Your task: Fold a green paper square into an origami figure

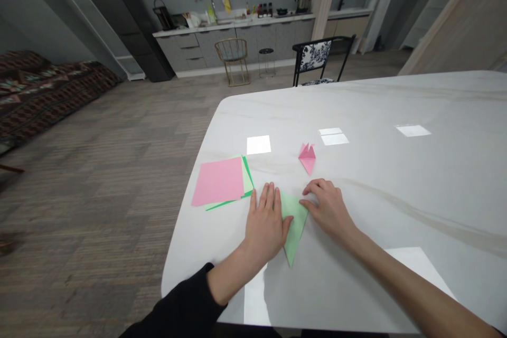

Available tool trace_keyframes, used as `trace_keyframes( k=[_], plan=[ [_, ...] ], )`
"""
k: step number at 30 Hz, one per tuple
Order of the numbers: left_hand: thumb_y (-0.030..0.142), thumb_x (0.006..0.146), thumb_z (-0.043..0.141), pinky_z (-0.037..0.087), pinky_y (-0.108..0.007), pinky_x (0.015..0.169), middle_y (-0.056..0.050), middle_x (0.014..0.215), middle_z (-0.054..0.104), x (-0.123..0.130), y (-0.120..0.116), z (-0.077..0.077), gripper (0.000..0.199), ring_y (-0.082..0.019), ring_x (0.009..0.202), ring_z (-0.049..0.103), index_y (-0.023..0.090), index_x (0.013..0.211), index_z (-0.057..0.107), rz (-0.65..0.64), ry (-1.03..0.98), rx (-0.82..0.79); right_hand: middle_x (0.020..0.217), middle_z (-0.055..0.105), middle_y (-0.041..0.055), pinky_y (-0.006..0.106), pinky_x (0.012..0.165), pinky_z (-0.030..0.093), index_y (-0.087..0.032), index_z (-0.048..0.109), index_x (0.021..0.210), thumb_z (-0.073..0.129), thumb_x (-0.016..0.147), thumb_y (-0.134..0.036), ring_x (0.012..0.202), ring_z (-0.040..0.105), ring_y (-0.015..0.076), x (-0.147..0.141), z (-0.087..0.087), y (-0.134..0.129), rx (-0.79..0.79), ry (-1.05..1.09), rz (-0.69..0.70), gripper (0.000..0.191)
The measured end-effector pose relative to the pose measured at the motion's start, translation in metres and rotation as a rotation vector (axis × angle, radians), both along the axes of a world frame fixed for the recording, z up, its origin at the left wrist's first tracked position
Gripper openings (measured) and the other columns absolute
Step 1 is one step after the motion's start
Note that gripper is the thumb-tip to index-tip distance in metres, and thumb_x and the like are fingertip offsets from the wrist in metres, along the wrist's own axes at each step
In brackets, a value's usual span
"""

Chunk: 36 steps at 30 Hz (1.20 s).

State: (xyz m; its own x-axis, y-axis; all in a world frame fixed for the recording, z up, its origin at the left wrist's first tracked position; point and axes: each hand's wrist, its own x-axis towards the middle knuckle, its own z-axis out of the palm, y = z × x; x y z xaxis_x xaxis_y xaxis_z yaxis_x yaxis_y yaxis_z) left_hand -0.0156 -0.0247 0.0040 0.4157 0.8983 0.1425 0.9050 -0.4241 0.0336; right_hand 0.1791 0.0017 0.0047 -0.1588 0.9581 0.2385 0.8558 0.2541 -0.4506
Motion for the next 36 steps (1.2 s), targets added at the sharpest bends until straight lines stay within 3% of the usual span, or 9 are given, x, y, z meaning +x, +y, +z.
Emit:
trace_keyframes(
  k=[3,8,10,20,28,36],
  plan=[
    [0.049,0.098,0.029,0.017,-0.057,0.117,-0.019,0.158,0.025,-0.003,0.005,0.001,0.067,-0.032,0.148,0.016,0.006,0.149,0.030,-0.038,-0.002,-0.020,0.110,0.066,0.0087,0.041,0.083,0.043,-0.021,0.063,0.097,0.057,0.089,-0.020,0.104,0.059,0.0267,0.001,-0.002,-0.001,0.072,-0.035,0.063,0.011],
    [0.051,0.097,0.029,0.016,-0.056,0.118,-0.015,0.159,0.023,-0.009,0.016,0.005,0.067,-0.030,0.149,0.015,0.012,0.151,0.027,-0.145,0.009,-0.049,0.122,0.068,0.0084,0.046,0.104,0.035,-0.019,0.065,0.112,0.043,0.090,-0.003,0.120,0.057,0.0228,-0.007,-0.008,-0.005,0.243,-0.114,0.351,0.035],
    [0.052,0.097,0.030,0.016,-0.056,0.118,-0.014,0.159,0.023,-0.010,0.018,0.006,0.067,-0.030,0.149,0.015,0.012,0.151,0.026,-0.158,0.012,-0.054,0.124,0.068,0.0084,0.048,0.108,0.033,-0.019,0.065,0.116,0.041,0.089,-0.001,0.122,0.057,0.0227,-0.011,-0.009,-0.008,0.258,-0.147,0.397,0.040],
    [0.041,0.098,0.029,0.020,-0.057,0.117,-0.017,0.158,0.027,-0.005,0.017,0.003,0.061,-0.031,0.148,0.017,0.006,0.148,0.033,-0.034,0.032,0.012,0.125,0.067,0.0110,0.053,0.111,0.032,-0.015,0.064,0.121,0.038,0.089,0.000,0.122,0.058,0.0247,-0.017,-0.005,-0.012,0.207,-0.180,0.387,0.044],
    [0.030,0.097,0.028,0.018,-0.055,0.118,-0.018,0.156,0.031,-0.004,0.019,0.008,0.056,-0.030,0.147,0.020,0.004,0.146,0.035,-0.057,0.017,-0.027,0.128,0.065,0.0122,0.054,0.115,0.027,-0.014,0.064,0.121,0.039,0.085,0.003,0.126,0.055,0.0252,-0.022,-0.006,-0.016,0.213,-0.248,0.386,0.047],
    [0.031,0.094,0.033,0.023,-0.052,0.116,-0.018,0.156,0.030,-0.002,0.030,0.004,0.058,-0.032,0.145,0.025,0.005,0.147,0.033,0.042,-0.034,-0.022,0.129,0.065,0.0124,0.055,0.115,0.025,-0.013,0.062,0.125,0.037,0.084,0.005,0.126,0.054,0.0255,-0.023,-0.007,-0.018,0.218,-0.266,0.397,0.051]
  ],
)
